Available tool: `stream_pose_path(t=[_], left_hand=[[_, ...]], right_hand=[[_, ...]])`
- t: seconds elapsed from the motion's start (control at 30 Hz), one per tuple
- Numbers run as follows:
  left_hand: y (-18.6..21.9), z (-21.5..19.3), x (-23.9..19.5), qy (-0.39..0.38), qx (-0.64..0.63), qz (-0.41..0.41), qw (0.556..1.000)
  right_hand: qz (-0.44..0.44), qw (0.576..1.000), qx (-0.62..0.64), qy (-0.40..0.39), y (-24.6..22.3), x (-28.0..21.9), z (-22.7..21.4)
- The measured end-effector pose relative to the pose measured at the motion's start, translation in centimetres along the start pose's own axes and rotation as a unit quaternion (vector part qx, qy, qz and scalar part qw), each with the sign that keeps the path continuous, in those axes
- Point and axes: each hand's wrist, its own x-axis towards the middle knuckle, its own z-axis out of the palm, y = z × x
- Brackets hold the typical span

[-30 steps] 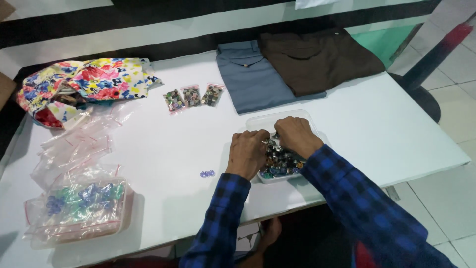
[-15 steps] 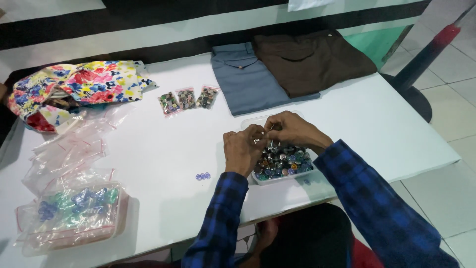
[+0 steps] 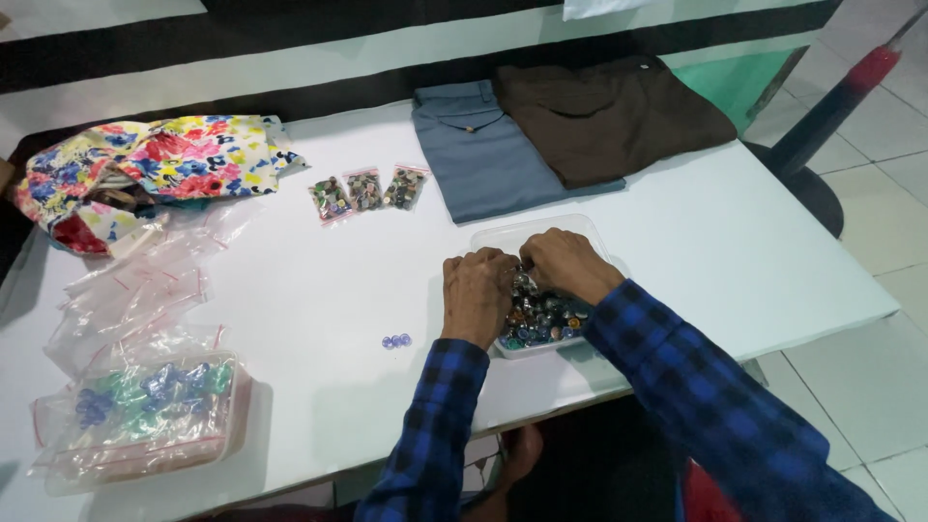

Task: The person sorts small, colorful buttons from a clear plastic container into small zip-lock bags. They pick up buttons by hand, place them into the bags, and seal them on a white table.

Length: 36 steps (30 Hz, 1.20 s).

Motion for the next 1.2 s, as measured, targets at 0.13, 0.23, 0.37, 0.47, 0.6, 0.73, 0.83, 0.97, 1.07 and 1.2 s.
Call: stream_pose_path(t=[0.13,0.23,0.37,0.47,0.6,0.73,0.83,0.97,1.07,1.2], left_hand=[[-1.1,1.1,0.3,-0.001,-0.029,0.008,1.000],[-1.0,0.5,0.1,-0.006,-0.042,-0.013,0.999],[-0.3,-1.3,0.1,-0.011,-0.089,-0.009,0.996],[-1.0,-0.3,0.3,-0.012,-0.112,-0.019,0.993],[-0.2,-1.4,0.0,-0.002,-0.147,-0.009,0.989],[-0.9,-0.5,-0.1,0.009,-0.141,-0.010,0.990],[-1.5,0.3,0.1,0.003,-0.140,-0.012,0.990],[-1.2,0.5,0.1,0.002,-0.106,0.020,0.994],[-0.8,0.0,-0.4,0.027,-0.058,0.054,0.996],[-1.2,0.7,-0.6,0.085,0.019,0.111,0.990]], right_hand=[[0.005,0.998,0.068,-0.002,0.2,-1.7,-2.8],[-0.001,0.945,0.326,0.004,0.0,-3.8,-4.8],[-0.011,0.853,0.521,-0.011,0.6,-4.5,-4.0],[-0.022,0.813,0.582,-0.017,0.9,-4.3,-3.3],[-0.004,0.781,0.624,-0.023,1.4,-3.6,-2.2],[-0.004,0.780,0.626,-0.018,0.8,-4.4,-3.4],[-0.009,0.811,0.585,0.008,0.9,-4.4,-4.4],[0.000,0.965,0.260,0.026,1.3,-3.6,-5.0],[-0.005,0.999,-0.018,0.038,1.7,-2.0,-2.7],[-0.024,0.983,-0.168,0.067,3.7,1.5,2.4]])
